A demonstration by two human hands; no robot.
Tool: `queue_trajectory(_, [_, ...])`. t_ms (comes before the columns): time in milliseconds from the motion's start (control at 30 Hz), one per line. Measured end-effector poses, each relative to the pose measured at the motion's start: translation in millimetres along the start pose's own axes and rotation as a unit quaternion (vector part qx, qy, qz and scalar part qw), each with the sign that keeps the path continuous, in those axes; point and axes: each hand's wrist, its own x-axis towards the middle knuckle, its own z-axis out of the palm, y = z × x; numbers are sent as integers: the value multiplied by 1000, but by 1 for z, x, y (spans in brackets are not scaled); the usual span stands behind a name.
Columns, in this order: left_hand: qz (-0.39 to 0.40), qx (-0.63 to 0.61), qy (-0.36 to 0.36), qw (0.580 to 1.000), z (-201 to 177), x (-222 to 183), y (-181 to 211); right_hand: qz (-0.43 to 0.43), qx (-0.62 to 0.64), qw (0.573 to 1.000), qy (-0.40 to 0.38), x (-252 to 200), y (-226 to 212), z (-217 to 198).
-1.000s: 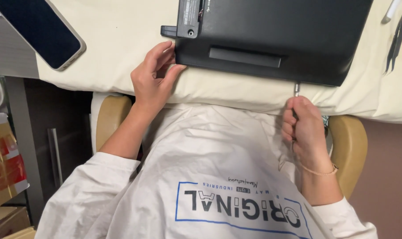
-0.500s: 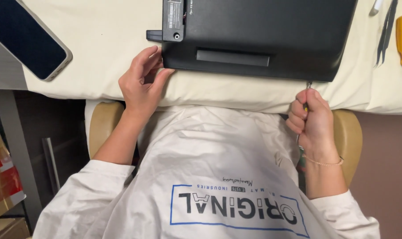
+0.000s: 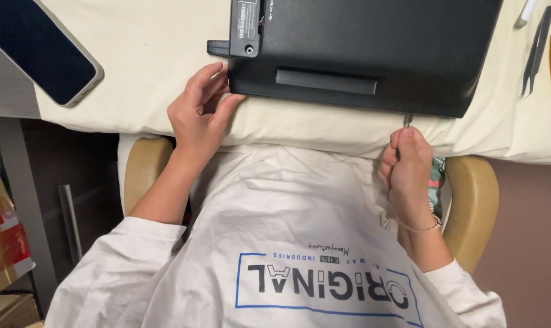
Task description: The person is prying open the back cover of a computer monitor using a prying tool and a screwdriver.
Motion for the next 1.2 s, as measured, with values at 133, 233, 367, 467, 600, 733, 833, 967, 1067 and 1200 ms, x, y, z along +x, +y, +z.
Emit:
queue_trajectory(133, [2,5,1,1000,-1,-2,0,0,-2,1000,-22,-6,-9,14])
queue_trajectory(233, [-31,-6,-24,999,-1,-3,2,32,1,997,-68,-11,-18,33])
queue_trajectory(367, [-26,-21,-24,999,-2,-3,3,111,2,987,-116,-18,-36,56])
queue_trajectory(467, [-22,-29,-22,999,-2,-2,3,165,67,971,-161,-11,-34,61])
queue_trajectory(600, [-31,-43,-28,998,-1,-2,3,266,226,894,-282,8,-14,46])
queue_trajectory(733, [-17,-32,-28,999,-2,-1,3,295,429,771,-367,6,-10,46])
queue_trajectory(833, [-25,-36,-28,999,-2,-2,2,282,297,863,-296,-5,-27,58])
queue_trajectory(967, [-20,-33,-23,999,-2,-3,1,124,-60,983,-123,-30,-40,86])
queue_trajectory(1067, [-24,-37,-22,999,-1,-3,1,113,-72,983,-124,-32,-42,94])
queue_trajectory(1200, [-17,-35,-20,999,-1,-4,-2,162,85,972,-147,-23,-31,94])
